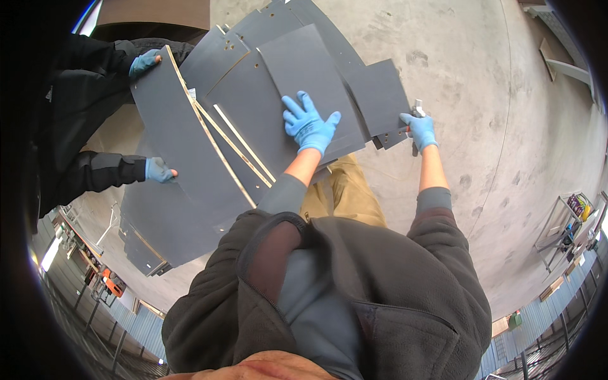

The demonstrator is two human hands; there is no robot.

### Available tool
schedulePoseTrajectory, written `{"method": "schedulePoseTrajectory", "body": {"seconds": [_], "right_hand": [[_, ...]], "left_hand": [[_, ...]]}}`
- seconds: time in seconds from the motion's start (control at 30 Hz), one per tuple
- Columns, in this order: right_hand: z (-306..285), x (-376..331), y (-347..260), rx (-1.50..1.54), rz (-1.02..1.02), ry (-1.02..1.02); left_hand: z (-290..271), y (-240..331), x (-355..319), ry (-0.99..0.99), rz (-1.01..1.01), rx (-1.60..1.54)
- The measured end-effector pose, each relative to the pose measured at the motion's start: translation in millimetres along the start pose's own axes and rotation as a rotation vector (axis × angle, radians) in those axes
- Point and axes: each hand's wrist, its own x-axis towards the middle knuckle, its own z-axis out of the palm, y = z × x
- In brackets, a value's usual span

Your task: The person repeatedly picks up large flat panels from a stack, uses a handheld tool to apply a line along the edge, and places the panel back on the stack. The person handles the panels one at a time and maintains a consistent stacking order.

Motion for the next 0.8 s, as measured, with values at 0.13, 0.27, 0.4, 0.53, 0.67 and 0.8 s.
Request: {"method": "schedulePoseTrajectory", "body": {"seconds": [0.13, 0.27, 0.4, 0.53, 0.67, 0.8], "right_hand": [[-30, 1, 20, 0.08, 0.075, 0.078], [-34, -6, 35, 0.181, 0.132, 0.116], [-27, -10, 34, 0.237, 0.17, 0.097], [-20, -8, 15, 0.3, 0.099, 0.034], [-13, -6, -11, 0.226, 0.078, -0.067], [5, -6, -26, 0.215, 0.011, -0.119]], "left_hand": [[7, 41, 21, 0.026, 0.083, 0.107], [6, 40, 17, -0.074, 0.098, 0.211], [-2, 35, 10, -0.152, 0.047, 0.281], [-9, 41, 24, -0.135, 0.024, 0.289], [-8, 40, 50, -0.043, 0.069, 0.253], [-2, 28, 45, -0.084, 0.037, 0.294]]}}
